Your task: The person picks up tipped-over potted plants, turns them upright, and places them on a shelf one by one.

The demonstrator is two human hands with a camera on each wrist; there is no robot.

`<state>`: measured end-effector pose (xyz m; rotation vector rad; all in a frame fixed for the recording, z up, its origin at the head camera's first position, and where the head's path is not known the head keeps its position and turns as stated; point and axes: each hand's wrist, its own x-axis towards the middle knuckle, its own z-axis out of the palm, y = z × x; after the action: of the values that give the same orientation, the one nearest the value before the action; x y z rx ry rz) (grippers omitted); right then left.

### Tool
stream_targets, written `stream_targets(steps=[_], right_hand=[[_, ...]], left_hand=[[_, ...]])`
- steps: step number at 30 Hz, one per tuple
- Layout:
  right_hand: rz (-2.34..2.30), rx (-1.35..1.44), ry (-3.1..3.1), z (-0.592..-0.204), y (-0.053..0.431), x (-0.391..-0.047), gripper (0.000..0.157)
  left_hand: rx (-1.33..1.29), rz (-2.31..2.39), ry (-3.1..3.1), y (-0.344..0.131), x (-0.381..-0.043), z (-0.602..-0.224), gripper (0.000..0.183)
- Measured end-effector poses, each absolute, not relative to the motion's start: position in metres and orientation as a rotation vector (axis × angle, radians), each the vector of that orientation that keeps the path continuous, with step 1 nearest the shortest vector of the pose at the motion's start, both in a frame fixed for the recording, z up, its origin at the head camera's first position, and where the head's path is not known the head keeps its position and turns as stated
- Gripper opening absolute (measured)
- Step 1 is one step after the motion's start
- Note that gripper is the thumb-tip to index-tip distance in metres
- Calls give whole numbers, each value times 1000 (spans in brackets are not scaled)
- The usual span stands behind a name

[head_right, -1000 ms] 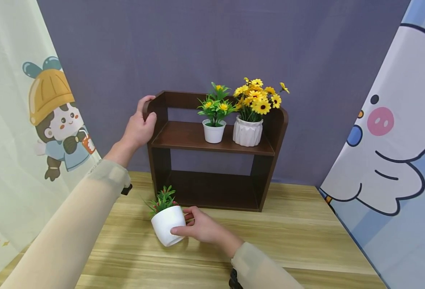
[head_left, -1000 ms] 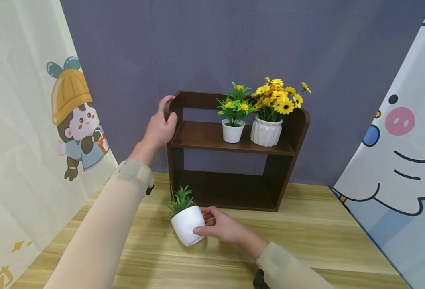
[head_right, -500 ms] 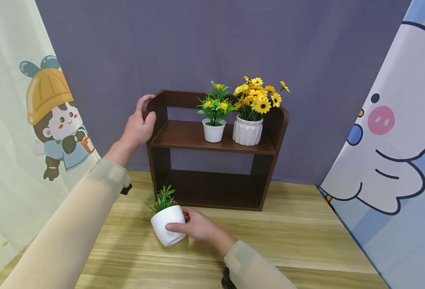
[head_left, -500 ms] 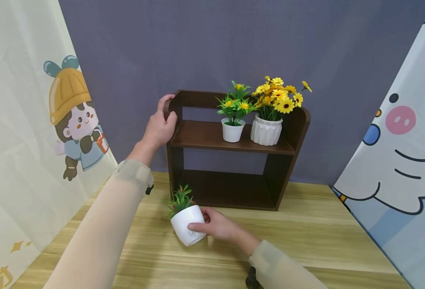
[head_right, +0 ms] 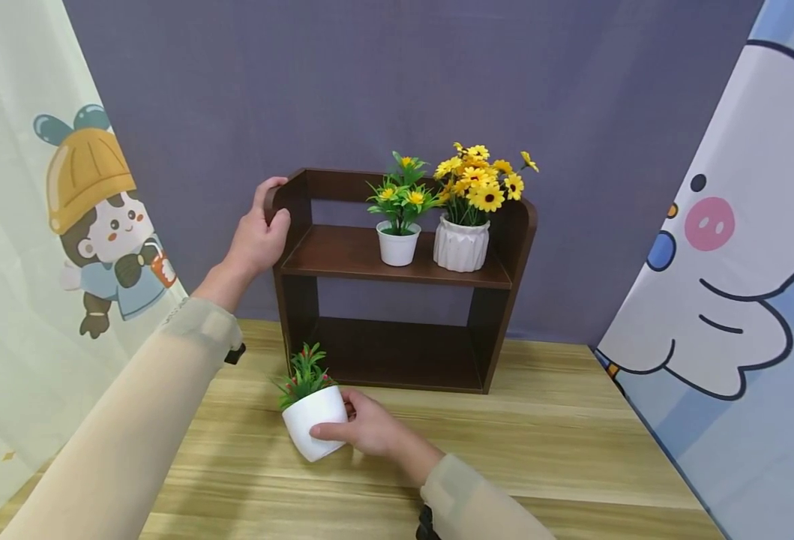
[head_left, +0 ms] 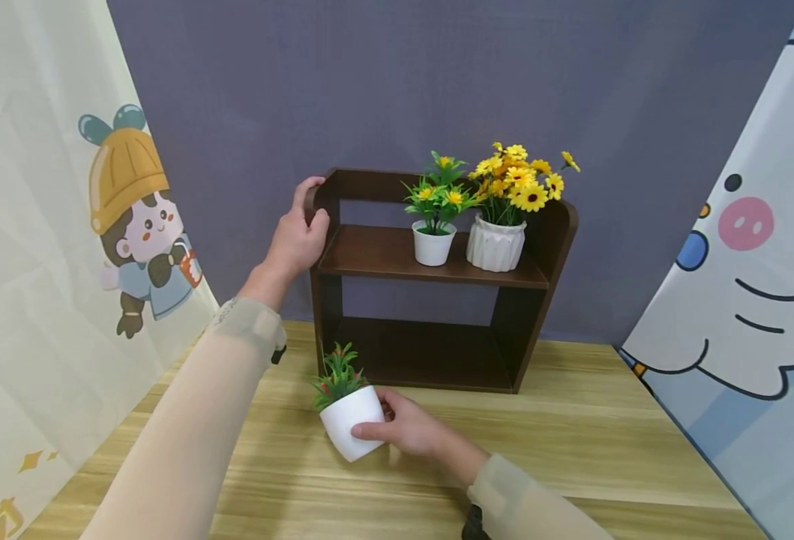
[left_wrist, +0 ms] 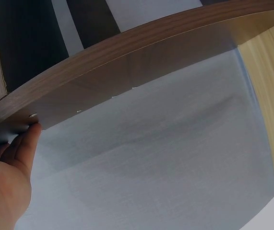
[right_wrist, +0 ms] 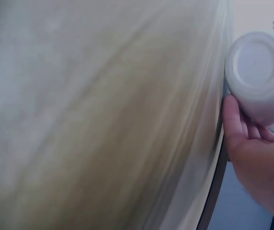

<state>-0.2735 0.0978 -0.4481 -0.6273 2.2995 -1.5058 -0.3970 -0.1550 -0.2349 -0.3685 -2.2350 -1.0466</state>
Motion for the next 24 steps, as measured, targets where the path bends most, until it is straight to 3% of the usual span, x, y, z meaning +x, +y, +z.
stream_targets(steps=[12, 24], right_hand=[[-1533, -655, 2270, -449, 107, -269, 73], [-1520, -615, 2245, -445, 115, -258, 84]], left_hand=[[-366, -1038, -2245, -156, -398, -235, 55], [-370, -1033, -2239, -155, -397, -234, 55]])
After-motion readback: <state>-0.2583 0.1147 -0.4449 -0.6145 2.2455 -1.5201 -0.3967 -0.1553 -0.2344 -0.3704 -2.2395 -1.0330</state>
